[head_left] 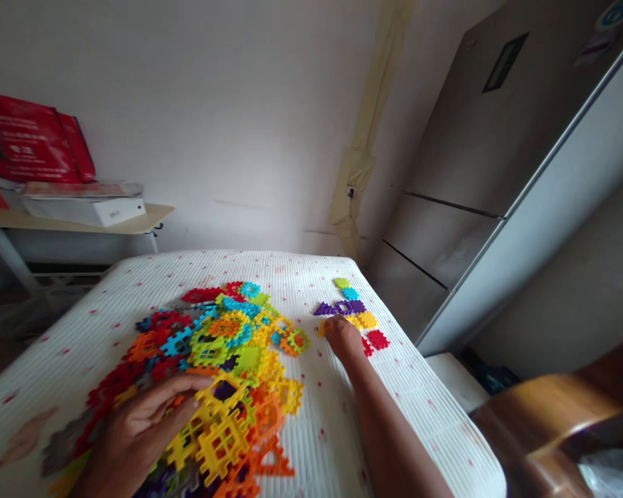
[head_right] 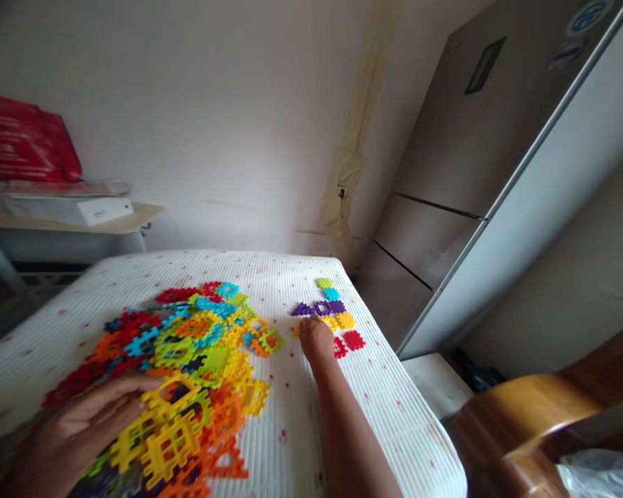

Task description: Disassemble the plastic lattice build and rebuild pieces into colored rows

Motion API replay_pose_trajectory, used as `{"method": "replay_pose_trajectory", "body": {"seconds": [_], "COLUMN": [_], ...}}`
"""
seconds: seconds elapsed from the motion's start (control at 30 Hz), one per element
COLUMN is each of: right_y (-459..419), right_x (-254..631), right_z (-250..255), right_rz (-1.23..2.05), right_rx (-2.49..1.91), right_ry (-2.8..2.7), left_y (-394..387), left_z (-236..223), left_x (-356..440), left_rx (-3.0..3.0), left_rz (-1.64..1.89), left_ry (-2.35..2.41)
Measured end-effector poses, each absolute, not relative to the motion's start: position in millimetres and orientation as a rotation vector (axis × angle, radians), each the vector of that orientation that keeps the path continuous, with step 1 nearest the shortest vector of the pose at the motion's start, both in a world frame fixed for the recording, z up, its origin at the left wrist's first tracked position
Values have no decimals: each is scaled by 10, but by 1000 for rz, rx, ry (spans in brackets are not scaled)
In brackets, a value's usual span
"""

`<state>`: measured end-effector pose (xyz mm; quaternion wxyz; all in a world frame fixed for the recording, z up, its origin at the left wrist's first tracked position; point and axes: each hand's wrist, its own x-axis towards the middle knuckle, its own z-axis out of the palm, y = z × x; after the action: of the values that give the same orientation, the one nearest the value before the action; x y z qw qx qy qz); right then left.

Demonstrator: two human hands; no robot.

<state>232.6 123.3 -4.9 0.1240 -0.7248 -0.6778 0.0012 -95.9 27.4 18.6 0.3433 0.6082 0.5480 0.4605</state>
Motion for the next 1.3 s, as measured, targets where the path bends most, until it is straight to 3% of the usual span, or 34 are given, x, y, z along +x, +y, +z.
{"method": "replay_pose_trajectory", "body": {"seconds": [0.83,0.93,1.1,1.3], "right_y": [1222,1110,678,448], "right_x": [2073,2081,1666,1300], "right_z": [-3,232,578,569], "right_rz": [114,182,694,660], "right_rx": [-1868,-1713,-1149,-962], "right_ry": [-2009,-1880,-2054,-2248], "left_y": [290,280,256,265], "left_z": [218,238,218,179], "left_x": [-923,-885,-855,-881], "left_rx": [1622,1618,1678,1803], "left_rz": [1228,1240,1200,1217], "left_ry": [1418,1406,1396,1397]}}
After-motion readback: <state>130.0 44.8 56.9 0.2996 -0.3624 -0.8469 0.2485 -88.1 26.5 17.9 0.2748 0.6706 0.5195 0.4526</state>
